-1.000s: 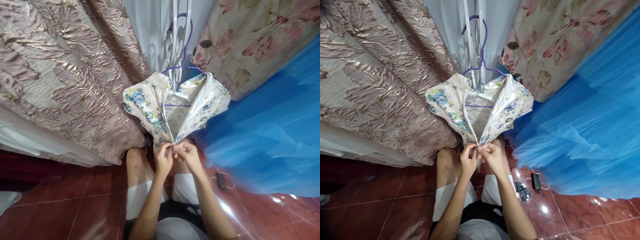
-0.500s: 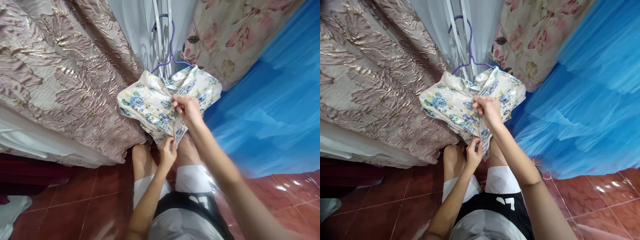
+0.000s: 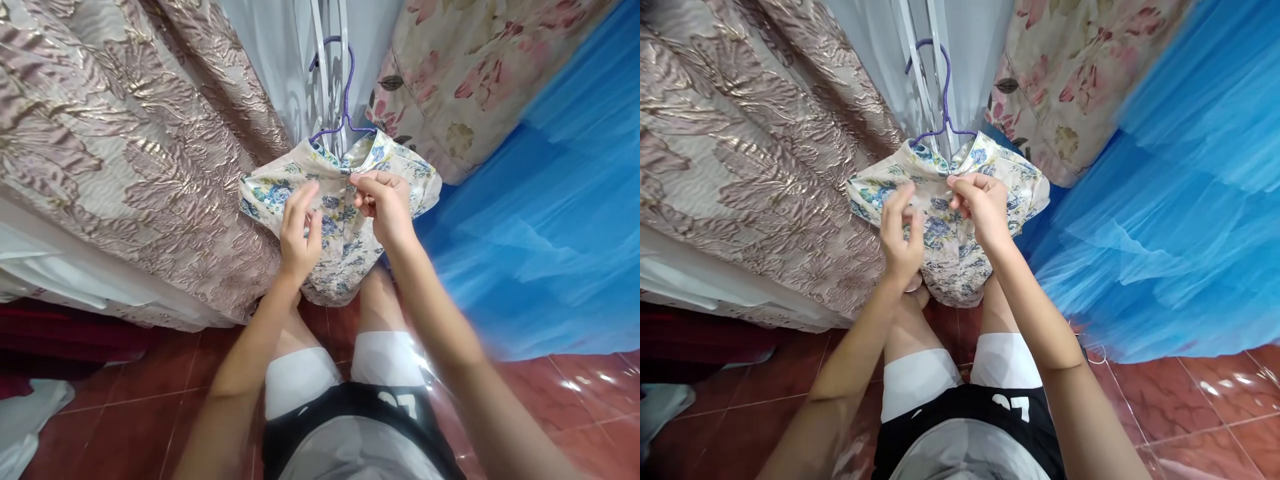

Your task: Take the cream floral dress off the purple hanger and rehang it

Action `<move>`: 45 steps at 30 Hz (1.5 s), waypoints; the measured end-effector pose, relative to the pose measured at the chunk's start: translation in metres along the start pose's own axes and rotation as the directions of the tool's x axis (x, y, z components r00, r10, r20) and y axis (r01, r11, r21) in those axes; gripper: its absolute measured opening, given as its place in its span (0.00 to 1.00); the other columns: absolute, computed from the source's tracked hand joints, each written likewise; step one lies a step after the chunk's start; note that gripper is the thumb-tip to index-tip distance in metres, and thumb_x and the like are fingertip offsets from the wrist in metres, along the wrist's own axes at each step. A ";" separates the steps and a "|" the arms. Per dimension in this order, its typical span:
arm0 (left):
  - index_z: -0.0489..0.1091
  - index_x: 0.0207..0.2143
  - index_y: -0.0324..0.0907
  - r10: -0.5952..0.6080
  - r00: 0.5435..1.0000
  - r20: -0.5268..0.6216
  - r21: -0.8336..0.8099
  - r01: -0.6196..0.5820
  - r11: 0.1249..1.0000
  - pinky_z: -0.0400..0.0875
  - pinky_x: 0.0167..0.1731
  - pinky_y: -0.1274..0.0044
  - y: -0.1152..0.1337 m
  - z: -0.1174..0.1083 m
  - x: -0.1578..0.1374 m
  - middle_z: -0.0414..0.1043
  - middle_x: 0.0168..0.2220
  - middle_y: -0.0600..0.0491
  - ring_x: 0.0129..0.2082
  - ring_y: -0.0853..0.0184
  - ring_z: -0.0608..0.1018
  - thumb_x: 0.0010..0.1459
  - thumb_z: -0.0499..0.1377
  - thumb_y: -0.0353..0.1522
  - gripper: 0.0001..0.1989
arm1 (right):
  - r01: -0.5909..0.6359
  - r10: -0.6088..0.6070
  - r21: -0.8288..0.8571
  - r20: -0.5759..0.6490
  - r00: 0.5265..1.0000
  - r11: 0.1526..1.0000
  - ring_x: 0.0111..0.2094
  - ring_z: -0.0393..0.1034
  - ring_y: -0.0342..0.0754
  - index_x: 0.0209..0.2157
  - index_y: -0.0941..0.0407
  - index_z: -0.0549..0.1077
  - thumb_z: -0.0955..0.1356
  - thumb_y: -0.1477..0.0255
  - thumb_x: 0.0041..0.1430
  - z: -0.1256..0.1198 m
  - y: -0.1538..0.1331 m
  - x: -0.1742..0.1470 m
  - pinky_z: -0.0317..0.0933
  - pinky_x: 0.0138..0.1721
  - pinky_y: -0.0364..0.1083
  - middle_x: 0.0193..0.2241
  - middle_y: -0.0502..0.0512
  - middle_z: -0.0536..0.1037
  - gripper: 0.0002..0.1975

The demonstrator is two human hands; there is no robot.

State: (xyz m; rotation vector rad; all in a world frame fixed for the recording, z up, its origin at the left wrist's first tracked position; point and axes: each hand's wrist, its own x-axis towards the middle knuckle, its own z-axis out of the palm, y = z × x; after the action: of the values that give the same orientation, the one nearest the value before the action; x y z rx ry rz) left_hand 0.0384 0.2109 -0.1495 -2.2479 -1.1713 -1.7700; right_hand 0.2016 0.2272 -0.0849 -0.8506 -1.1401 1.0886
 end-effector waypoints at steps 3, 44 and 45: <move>0.70 0.54 0.44 0.126 0.972 0.197 0.091 -0.146 0.985 0.66 0.57 0.63 -0.002 -0.007 0.062 0.75 0.51 0.45 0.55 0.55 0.73 0.74 0.48 0.43 0.19 | 0.020 -0.020 -0.022 0.006 1.000 1.000 0.14 0.53 0.37 0.20 0.55 0.69 0.74 0.69 0.56 0.001 -0.002 0.001 0.50 0.17 0.40 0.15 0.44 0.69 0.15; 0.73 0.42 0.43 0.060 0.936 0.347 -0.201 0.012 0.979 0.73 0.38 0.77 -0.031 0.018 -0.036 0.79 0.36 0.51 0.35 0.66 0.81 0.72 0.51 0.35 0.12 | -0.089 0.150 -0.453 0.099 0.984 0.887 0.36 0.73 0.51 0.43 0.56 0.76 0.70 0.58 0.62 -0.068 0.105 -0.093 0.66 0.42 0.48 0.37 0.55 0.80 0.16; 0.74 0.43 0.43 0.134 0.924 0.358 -0.233 -0.051 0.971 0.73 0.38 0.77 -0.016 0.022 -0.031 0.80 0.36 0.51 0.34 0.66 0.81 0.72 0.51 0.34 0.11 | -0.058 0.134 -0.406 0.162 0.978 0.912 0.41 0.74 0.53 0.45 0.56 0.76 0.68 0.55 0.64 -0.068 0.098 -0.094 0.67 0.48 0.51 0.41 0.57 0.81 0.19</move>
State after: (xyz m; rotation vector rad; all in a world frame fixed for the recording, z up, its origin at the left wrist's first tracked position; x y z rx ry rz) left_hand 0.0449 0.2166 -0.1893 -2.8129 -0.9277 -1.5484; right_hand 0.2410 0.1647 -0.2172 -1.1510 -1.5252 1.0476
